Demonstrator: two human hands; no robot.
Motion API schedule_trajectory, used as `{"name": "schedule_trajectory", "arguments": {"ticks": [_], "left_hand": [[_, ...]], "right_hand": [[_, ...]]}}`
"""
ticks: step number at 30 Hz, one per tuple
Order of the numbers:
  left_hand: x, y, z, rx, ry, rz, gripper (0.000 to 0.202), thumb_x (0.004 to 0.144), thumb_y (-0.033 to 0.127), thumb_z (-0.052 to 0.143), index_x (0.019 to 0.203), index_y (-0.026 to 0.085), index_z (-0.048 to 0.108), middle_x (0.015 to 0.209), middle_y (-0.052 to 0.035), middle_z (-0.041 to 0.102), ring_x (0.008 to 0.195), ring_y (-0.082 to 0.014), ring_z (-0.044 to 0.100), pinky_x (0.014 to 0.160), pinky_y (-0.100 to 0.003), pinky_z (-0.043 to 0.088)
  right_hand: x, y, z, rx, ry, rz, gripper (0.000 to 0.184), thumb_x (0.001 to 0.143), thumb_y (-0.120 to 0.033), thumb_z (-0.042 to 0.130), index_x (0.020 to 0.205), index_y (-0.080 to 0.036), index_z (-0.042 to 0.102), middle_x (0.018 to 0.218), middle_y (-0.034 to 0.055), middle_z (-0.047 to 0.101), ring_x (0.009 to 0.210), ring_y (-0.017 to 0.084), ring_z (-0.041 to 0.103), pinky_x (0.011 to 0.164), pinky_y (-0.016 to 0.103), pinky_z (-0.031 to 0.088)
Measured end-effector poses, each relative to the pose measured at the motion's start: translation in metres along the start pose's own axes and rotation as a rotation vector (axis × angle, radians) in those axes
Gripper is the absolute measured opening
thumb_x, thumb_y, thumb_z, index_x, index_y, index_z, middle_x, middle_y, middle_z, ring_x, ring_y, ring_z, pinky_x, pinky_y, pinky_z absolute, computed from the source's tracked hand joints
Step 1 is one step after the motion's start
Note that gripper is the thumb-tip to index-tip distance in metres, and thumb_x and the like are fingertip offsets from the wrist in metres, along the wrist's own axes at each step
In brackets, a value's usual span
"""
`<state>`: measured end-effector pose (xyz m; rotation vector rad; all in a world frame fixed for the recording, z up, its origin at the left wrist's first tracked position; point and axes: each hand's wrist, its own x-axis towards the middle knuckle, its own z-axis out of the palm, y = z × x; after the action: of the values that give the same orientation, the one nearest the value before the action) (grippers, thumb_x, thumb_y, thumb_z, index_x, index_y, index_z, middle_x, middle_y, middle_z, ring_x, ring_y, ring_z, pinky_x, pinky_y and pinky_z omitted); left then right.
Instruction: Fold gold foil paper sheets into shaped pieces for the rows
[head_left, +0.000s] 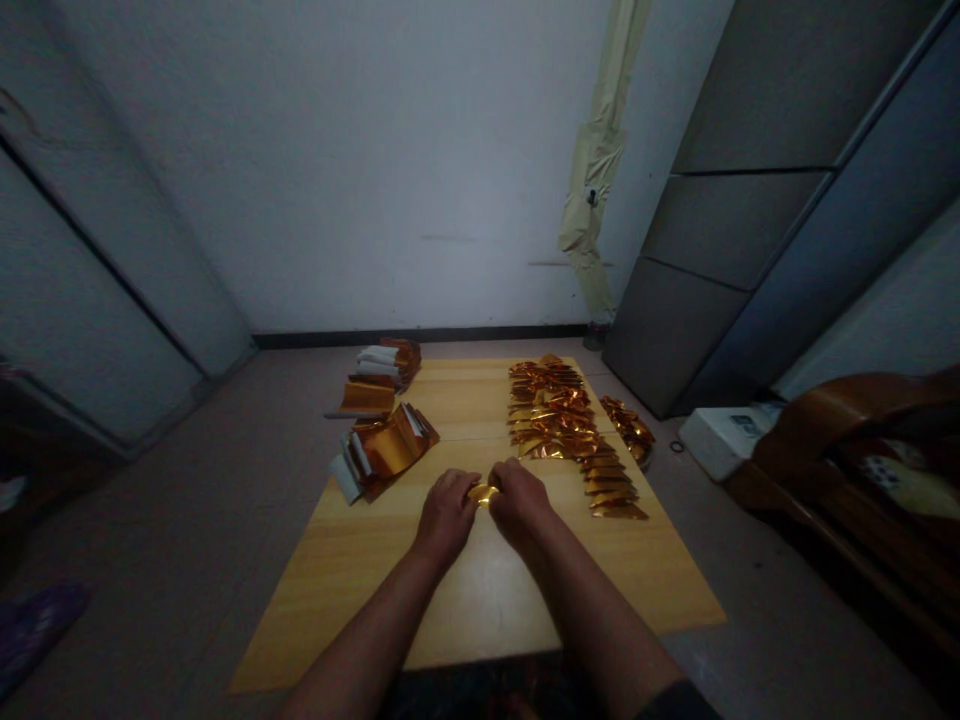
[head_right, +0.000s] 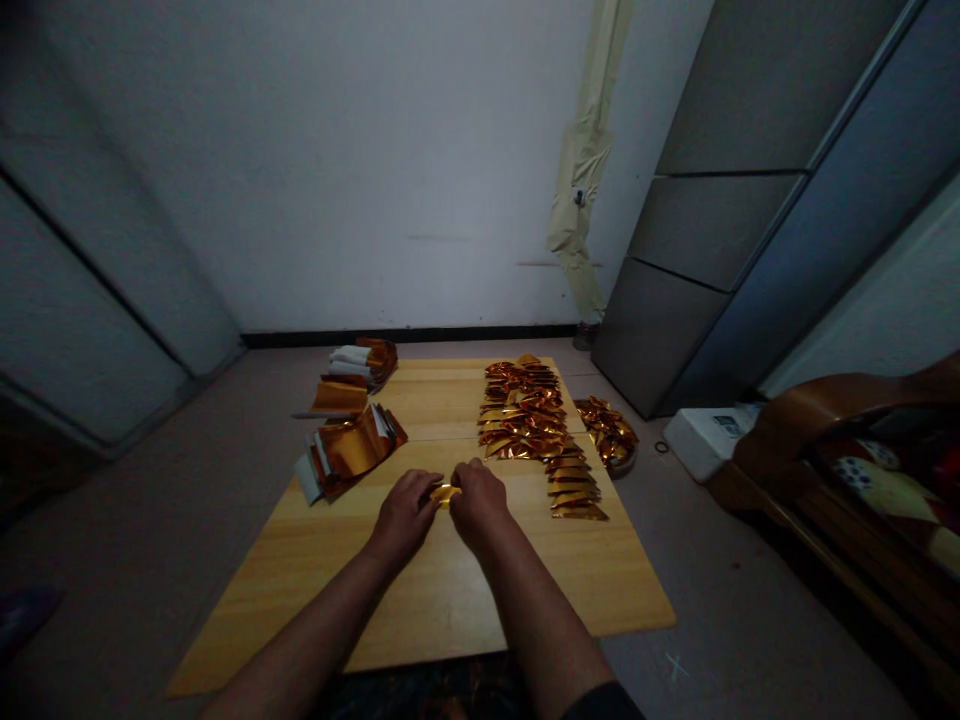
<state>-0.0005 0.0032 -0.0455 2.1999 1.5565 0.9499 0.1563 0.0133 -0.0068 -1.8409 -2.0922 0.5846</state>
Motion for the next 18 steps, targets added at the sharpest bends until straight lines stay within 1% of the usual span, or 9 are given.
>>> {"name": "schedule_trajectory", "arguments": {"ticks": [6,10,12,15,18], "left_hand": [[-0.005,0.0004,0.0015,0.059,0.021,0.062,0.029,0.085,0.014,0.051,0.112,0.021,0.061,0.102,-0.0068,0.061,0.095,-0.0199,0.057,0.087,-0.035,0.05],[-0.0062,0.0007,0.0012,0.105,0.016,0.073,0.028,0.087,0.015,0.05,0.113,0.021,0.06,0.103,-0.0073,0.061,0.097,-0.0205,0.057,0.088,-0.036,0.049],[-0.0066,0.001,0.0009,0.13,0.013,0.074,0.027,0.088,0.017,0.051,0.114,0.021,0.059,0.105,-0.007,0.061,0.097,-0.0203,0.058,0.087,-0.035,0.049],[-0.0074,0.0028,0.0001,0.177,0.004,0.086,0.026,0.089,0.018,0.051,0.113,0.021,0.059,0.106,-0.007,0.061,0.097,-0.0203,0.058,0.086,-0.034,0.049],[-0.0084,0.0049,-0.0006,0.226,-0.006,0.106,0.021,0.089,0.018,0.051,0.106,0.021,0.062,0.105,-0.0071,0.061,0.095,-0.0205,0.058,0.084,-0.034,0.049]], "right_hand": [[0.0027,0.0016,0.0018,0.007,-0.007,-0.037,0.017,0.072,-0.011,0.054,0.084,-0.022,0.062,0.091,0.001,0.059,0.086,0.015,0.05,0.067,0.025,0.027],[0.0026,0.0031,0.004,0.041,0.02,-0.042,0.019,0.072,-0.013,0.055,0.088,-0.022,0.062,0.092,0.0008,0.061,0.086,0.015,0.051,0.069,0.024,0.029],[0.0017,0.0038,0.0044,0.058,0.036,-0.05,0.019,0.073,-0.014,0.056,0.09,-0.022,0.062,0.092,0.0005,0.062,0.086,0.015,0.051,0.069,0.024,0.029],[0.0,0.004,0.0034,0.081,0.045,-0.051,0.014,0.077,-0.02,0.057,0.089,-0.022,0.064,0.091,0.0004,0.062,0.084,0.014,0.052,0.069,0.024,0.03],[-0.0018,0.0028,0.0011,0.097,0.031,-0.046,0.012,0.08,-0.024,0.059,0.088,-0.023,0.066,0.091,0.0006,0.063,0.084,0.014,0.053,0.068,0.023,0.031]]}}
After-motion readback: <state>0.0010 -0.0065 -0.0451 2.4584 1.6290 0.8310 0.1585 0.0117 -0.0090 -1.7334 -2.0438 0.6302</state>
